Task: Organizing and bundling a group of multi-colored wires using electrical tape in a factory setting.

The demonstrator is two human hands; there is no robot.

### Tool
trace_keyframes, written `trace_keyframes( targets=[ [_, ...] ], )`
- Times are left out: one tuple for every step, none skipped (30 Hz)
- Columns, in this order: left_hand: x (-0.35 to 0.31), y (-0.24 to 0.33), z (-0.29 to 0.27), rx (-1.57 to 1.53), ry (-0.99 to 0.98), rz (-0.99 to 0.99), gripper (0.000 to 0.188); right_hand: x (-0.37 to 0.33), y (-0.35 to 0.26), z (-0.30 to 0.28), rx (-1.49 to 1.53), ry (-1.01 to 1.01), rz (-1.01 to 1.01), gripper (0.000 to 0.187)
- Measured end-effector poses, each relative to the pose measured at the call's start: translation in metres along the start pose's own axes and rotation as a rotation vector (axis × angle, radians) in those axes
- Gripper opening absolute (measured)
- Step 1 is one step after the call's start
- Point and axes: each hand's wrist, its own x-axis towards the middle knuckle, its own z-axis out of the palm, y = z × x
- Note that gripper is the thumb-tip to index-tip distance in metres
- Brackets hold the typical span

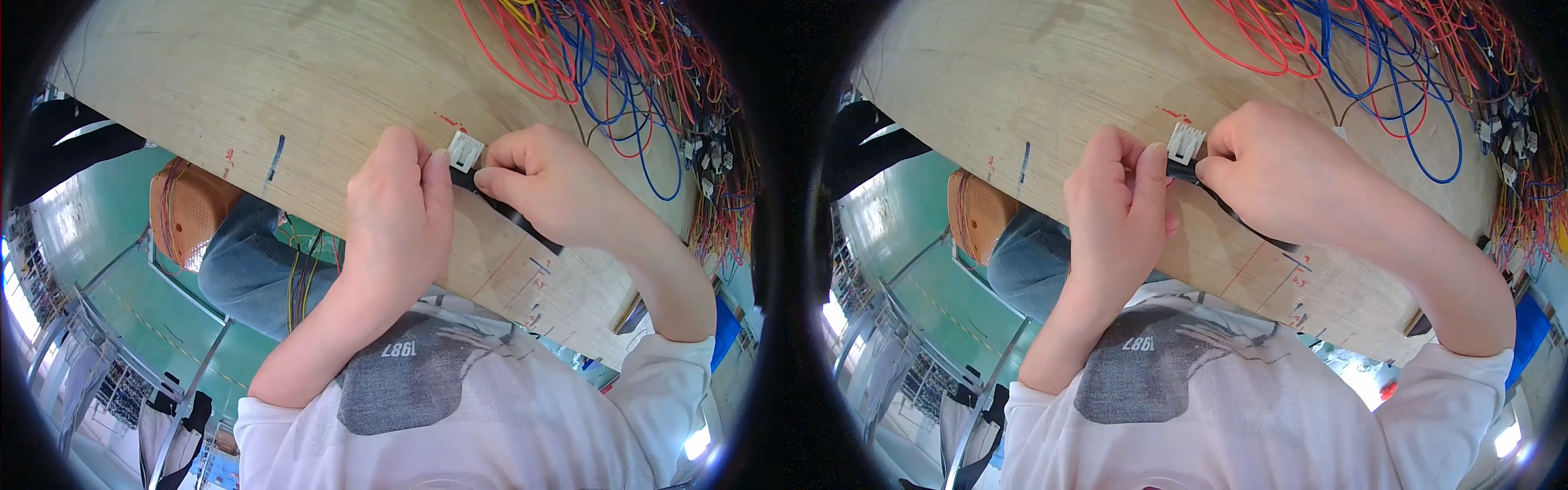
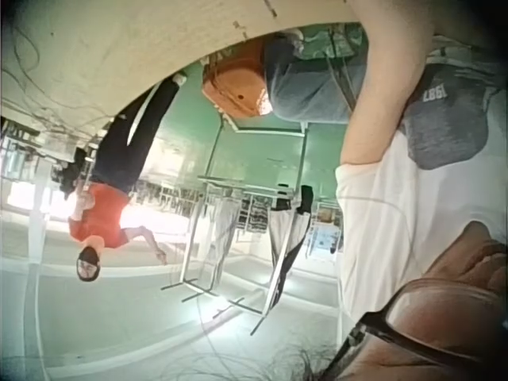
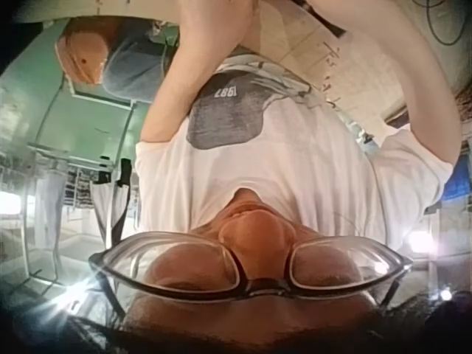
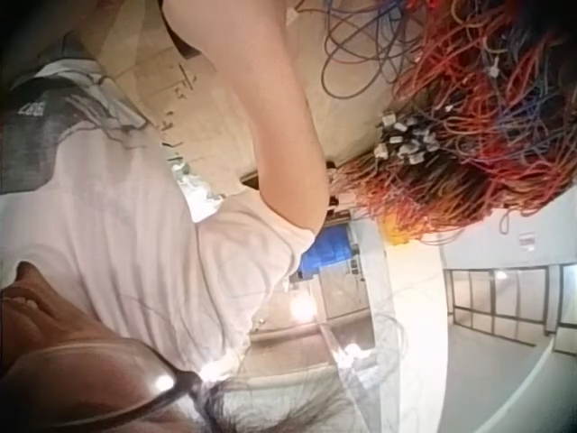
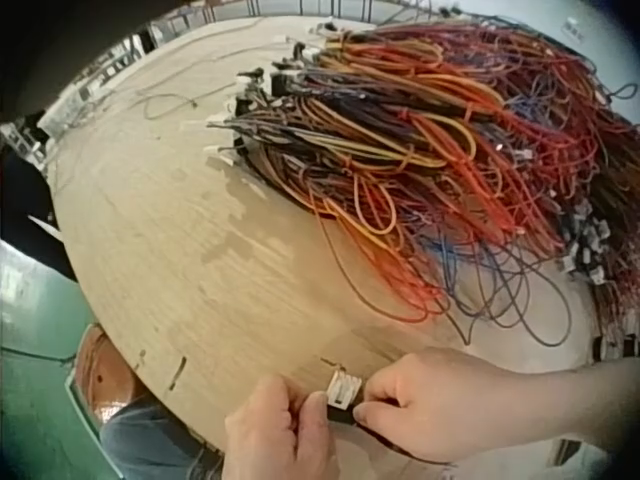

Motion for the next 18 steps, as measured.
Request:
trace_keyframes(
  targets=[
    [0.0, 0.0, 0.0, -0.003, 0.005, -0.009, 0.013, 0.0, 0.0, 0.0, -0.006, 0.01, -0.012, 0.024],
    [0.0, 0.001, 0.001, -0.008, 0.008, -0.018, 0.013, 0.0, 0.0, 0.0, -0.012, 0.02, -0.022, 0.024],
    [0.001, 0.001, 0.001, -0.008, 0.008, -0.018, 0.013, 0.0, 0.0, 0.0, -0.013, 0.02, -0.022, 0.024],
    [0.002, 0.001, 0.0, 0.001, 0.001, -0.012, 0.013, 0.0, 0.0, 0.0, -0.016, 0.025, -0.027, 0.024],
    [0.002, 0.001, 0.0, 0.01, -0.006, -0.006, 0.013, 0.0, 0.0, 0.0, -0.02, 0.03, -0.032, 0.024],
    [0.002, 0.002, 0.0, 0.01, -0.005, -0.006, 0.013, -0.001, -0.001, 0.0, -0.021, 0.03, -0.033, 0.024],
    [0.002, 0.003, -0.001, 0.039, -0.018, -0.004, 0.013, -0.001, -0.002, 0.0, -0.047, 0.04, -0.025, 0.025],
    [0.003, 0.005, -0.001, 0.066, -0.029, 0.0, 0.013, -0.001, -0.004, 0.0, -0.075, 0.051, -0.018, 0.025],
    [0.005, 0.006, -0.001, 0.067, -0.027, 0.002, 0.013, -0.001, -0.005, -0.001, -0.077, 0.054, -0.019, 0.025],
    [0.006, 0.009, -0.002, 0.173, -0.035, 0.064, 0.013, 0.0, -0.005, -0.001, -0.082, 0.033, 0.004, 0.025],
    [0.007, 0.011, -0.003, 0.28, -0.043, 0.127, 0.013, 0.0, -0.006, -0.002, -0.087, 0.013, 0.028, 0.025],
    [0.007, 0.014, -0.004, 0.281, -0.042, 0.133, 0.013, 0.0, -0.005, -0.002, -0.086, 0.019, 0.026, 0.025],
    [0.006, 0.017, -0.006, 0.397, -0.073, 0.144, 0.012, 0.001, -0.003, -0.001, -0.095, 0.02, 0.023, 0.025],
    [0.006, 0.019, -0.01, 0.514, -0.1, 0.154, 0.012, 0.001, -0.003, -0.001, -0.106, 0.021, 0.016, 0.024],
    [0.007, 0.013, -0.01, 0.516, -0.097, 0.162, 0.012, 0.001, -0.004, -0.001, -0.106, 0.028, 0.012, 0.024],
    [0.011, 0.001, -0.009, 0.473, 0.037, 0.428, 0.011, 0.0, -0.005, -0.001, -0.087, 0.013, 0.009, 0.024],
    [0.014, -0.004, -0.008, 0.42, 0.173, 0.693, 0.011, 0.0, -0.004, -0.002, -0.071, -0.001, 0.006, 0.024],
    [0.012, -0.006, -0.009, 0.419, 0.179, 0.702, 0.011, -0.002, -0.001, -0.001, -0.075, 0.009, 0.003, 0.024]
  ],
)
